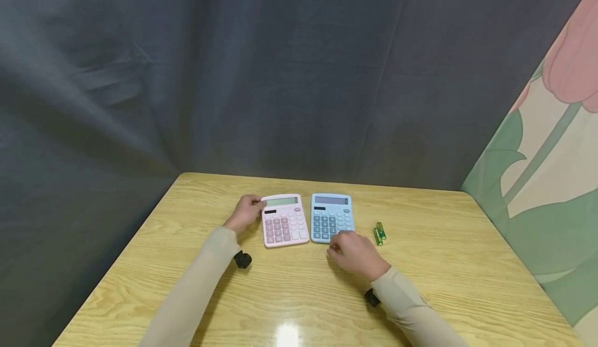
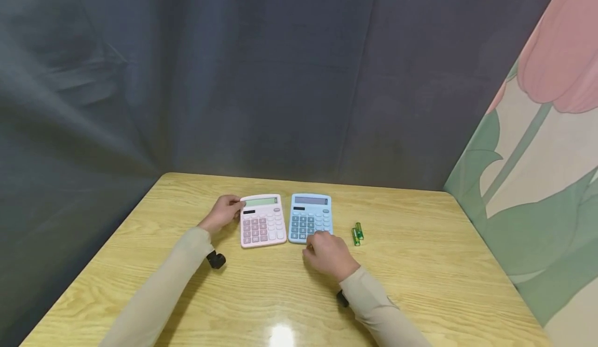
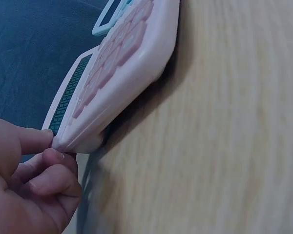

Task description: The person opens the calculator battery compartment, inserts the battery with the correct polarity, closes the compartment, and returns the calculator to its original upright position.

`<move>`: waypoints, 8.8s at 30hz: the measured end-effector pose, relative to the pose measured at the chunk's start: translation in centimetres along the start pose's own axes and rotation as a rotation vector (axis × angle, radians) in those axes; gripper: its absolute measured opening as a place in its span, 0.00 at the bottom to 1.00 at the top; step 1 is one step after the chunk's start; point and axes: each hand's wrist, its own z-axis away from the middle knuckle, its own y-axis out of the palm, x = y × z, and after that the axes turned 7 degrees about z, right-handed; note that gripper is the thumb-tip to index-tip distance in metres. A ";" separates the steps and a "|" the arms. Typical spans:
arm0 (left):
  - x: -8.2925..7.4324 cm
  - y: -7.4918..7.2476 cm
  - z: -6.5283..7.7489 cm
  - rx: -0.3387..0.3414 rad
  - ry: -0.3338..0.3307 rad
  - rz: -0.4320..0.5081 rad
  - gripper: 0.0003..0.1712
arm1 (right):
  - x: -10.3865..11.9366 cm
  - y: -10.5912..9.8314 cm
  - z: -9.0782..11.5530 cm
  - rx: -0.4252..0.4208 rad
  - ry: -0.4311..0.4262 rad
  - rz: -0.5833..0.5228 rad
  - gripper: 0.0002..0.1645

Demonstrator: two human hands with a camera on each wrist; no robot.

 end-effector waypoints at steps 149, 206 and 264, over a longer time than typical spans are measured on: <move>-3.0 2.4 10.4 0.333 0.051 0.301 0.24 | 5.5 -1.4 -1.3 -0.239 -0.161 -0.363 0.28; 1.4 2.5 8.5 0.408 -0.070 0.138 0.20 | 4.1 0.1 -3.2 -0.334 -0.484 0.395 0.06; 1.6 -1.2 9.7 0.348 -0.090 0.138 0.22 | -12.3 -4.6 2.4 -0.255 0.092 0.333 0.05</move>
